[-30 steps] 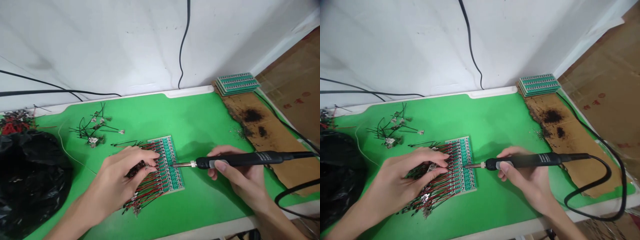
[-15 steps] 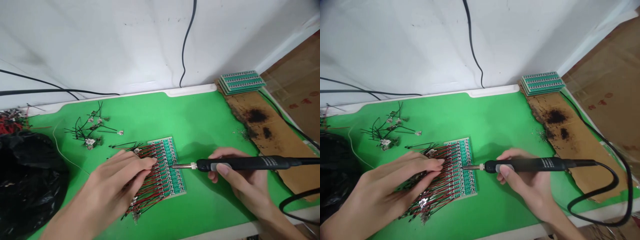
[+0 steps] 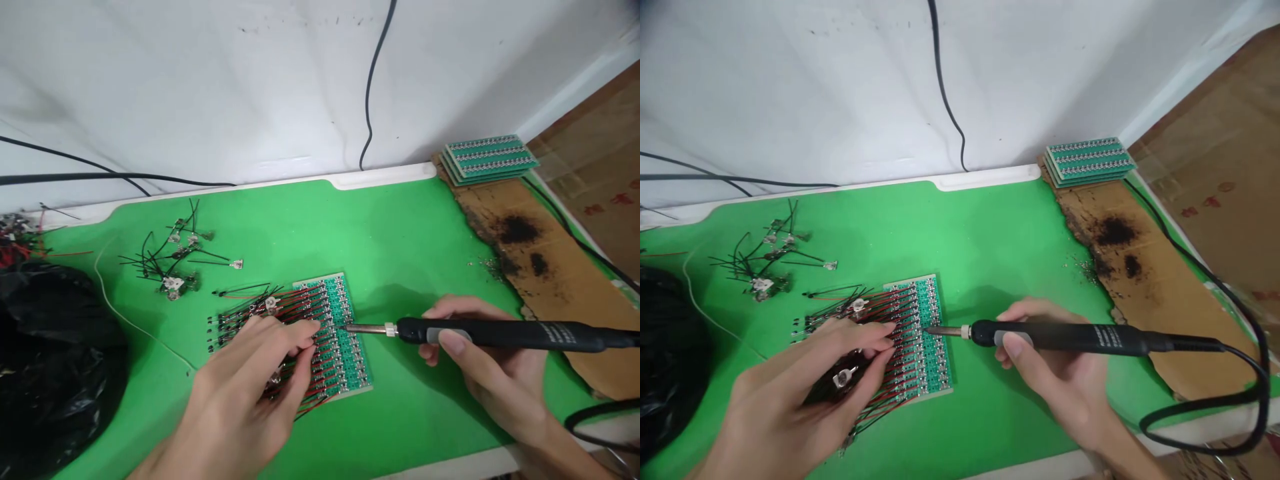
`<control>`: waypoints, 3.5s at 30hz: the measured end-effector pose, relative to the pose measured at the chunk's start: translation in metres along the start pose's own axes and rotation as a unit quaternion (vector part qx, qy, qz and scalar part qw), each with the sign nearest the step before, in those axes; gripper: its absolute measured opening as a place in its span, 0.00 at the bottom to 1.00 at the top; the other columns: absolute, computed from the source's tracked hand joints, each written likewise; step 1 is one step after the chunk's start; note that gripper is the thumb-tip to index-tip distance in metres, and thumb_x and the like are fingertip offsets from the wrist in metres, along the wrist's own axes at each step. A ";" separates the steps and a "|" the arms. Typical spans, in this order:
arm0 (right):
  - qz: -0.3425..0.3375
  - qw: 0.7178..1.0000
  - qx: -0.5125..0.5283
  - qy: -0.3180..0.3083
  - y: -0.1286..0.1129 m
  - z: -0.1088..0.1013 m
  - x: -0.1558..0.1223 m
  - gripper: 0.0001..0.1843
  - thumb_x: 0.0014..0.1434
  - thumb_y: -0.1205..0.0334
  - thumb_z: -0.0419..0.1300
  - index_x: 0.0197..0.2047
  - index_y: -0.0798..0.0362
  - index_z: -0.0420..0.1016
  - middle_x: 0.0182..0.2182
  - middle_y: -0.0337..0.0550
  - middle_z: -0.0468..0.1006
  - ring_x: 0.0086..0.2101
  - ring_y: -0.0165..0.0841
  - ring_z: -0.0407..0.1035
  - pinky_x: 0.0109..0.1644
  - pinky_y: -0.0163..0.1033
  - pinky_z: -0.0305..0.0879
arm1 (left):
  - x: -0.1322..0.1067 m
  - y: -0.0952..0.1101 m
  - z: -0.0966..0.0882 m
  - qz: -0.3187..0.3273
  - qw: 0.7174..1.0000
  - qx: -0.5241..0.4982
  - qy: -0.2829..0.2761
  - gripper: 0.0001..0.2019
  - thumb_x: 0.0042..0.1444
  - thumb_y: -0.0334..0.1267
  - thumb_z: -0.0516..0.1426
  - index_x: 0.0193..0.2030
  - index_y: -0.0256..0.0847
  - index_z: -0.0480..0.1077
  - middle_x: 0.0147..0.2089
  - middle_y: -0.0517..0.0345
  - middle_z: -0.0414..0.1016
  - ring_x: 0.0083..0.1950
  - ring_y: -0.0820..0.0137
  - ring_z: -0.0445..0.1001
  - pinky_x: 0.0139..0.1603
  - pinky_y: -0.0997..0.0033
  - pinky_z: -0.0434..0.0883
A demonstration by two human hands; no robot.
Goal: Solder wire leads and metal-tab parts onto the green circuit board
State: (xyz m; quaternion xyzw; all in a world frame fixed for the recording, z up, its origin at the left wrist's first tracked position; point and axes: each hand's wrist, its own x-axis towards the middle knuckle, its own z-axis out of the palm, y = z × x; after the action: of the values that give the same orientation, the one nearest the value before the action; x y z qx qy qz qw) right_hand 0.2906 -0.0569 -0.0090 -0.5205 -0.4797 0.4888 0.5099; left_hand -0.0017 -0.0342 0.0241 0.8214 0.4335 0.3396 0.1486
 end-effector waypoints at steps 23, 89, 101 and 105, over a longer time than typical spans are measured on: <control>0.079 0.994 0.018 0.071 -0.014 0.015 -0.007 0.15 0.66 0.44 0.79 0.44 0.45 0.89 0.28 0.40 0.84 0.26 0.33 0.79 0.32 0.36 0.79 | 0.002 0.003 0.005 -0.009 1.000 0.013 0.007 0.09 0.73 0.28 0.60 0.53 0.47 0.73 0.41 0.68 0.84 0.36 0.75 0.82 0.48 0.68 0.83; 0.064 0.995 0.020 0.073 -0.016 0.018 -0.005 0.14 0.66 0.45 0.79 0.43 0.46 0.88 0.29 0.39 0.83 0.27 0.32 0.78 0.33 0.35 0.79 | 0.004 0.008 0.004 0.009 0.999 0.046 -0.010 0.09 0.71 0.25 0.60 0.47 0.45 0.74 0.38 0.67 0.85 0.36 0.73 0.85 0.44 0.70 0.84; 0.068 0.996 0.018 0.052 -0.015 0.015 -0.005 0.14 0.68 0.44 0.77 0.44 0.45 0.89 0.29 0.39 0.84 0.27 0.32 0.79 0.33 0.34 0.78 | 0.004 0.008 0.006 0.019 0.998 0.056 0.002 0.09 0.71 0.24 0.59 0.45 0.45 0.72 0.37 0.67 0.84 0.34 0.73 0.83 0.42 0.69 0.82; 0.070 0.996 0.012 0.057 -0.015 0.015 -0.005 0.15 0.67 0.44 0.77 0.44 0.46 0.88 0.29 0.40 0.84 0.27 0.33 0.79 0.32 0.35 0.79 | 0.006 0.009 0.004 0.019 0.998 0.055 -0.017 0.09 0.72 0.24 0.59 0.46 0.44 0.72 0.38 0.66 0.84 0.36 0.73 0.84 0.44 0.69 0.82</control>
State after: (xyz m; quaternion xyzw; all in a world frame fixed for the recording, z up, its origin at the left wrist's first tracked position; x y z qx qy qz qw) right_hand 0.2751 -0.0609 0.0062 -0.5736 -0.4062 0.4986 0.5072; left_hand 0.0088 -0.0345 0.0279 0.8422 0.4331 0.3040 0.1038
